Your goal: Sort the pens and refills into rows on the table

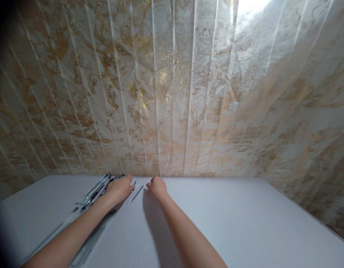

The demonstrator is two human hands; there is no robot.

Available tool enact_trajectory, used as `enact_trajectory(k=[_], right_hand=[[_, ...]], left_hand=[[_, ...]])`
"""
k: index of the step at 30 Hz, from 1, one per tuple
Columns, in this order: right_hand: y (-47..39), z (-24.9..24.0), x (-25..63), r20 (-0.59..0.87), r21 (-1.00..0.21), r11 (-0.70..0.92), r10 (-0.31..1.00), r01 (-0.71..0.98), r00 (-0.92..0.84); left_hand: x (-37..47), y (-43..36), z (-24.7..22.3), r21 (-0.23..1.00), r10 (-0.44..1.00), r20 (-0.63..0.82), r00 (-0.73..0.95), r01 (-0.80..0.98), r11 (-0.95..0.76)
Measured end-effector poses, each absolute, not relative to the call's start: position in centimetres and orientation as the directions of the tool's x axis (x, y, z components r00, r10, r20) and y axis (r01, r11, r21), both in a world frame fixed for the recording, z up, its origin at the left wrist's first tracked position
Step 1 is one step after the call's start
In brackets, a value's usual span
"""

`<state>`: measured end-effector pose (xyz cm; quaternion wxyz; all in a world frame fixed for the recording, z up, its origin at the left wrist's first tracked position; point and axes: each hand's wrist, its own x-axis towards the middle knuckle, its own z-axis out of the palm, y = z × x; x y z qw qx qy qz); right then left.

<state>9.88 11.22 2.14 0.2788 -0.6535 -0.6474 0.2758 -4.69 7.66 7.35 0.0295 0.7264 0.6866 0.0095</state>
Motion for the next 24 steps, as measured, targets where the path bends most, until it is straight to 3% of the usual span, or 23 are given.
enact_trajectory(k=[5,9,18,24], right_hand=[[8.0,2.6,7.7,-0.008,-0.506,0.115,0.990,0.855,-0.138],[7.2,2.7,6.4,0.000,-0.412,0.164,0.984,0.896,-0.180],[9.7,2.3,4.4,0.021,-0.342,0.218,0.974,0.914,-0.224],[10.2,1.6,4.5,0.043,-0.375,0.217,0.975,0.901,-0.217]], left_hand=[[-6.6,8.1,6.9,0.028,0.998,-0.057,0.028,0.999,-0.027],[-6.7,8.3,6.1,0.036,0.993,-0.100,0.056,0.998,-0.053],[-7.3,8.1,5.9,0.095,0.986,-0.098,0.135,0.988,-0.126],[-7.3,7.9,5.9,0.117,0.985,-0.093,0.143,0.984,-0.132]])
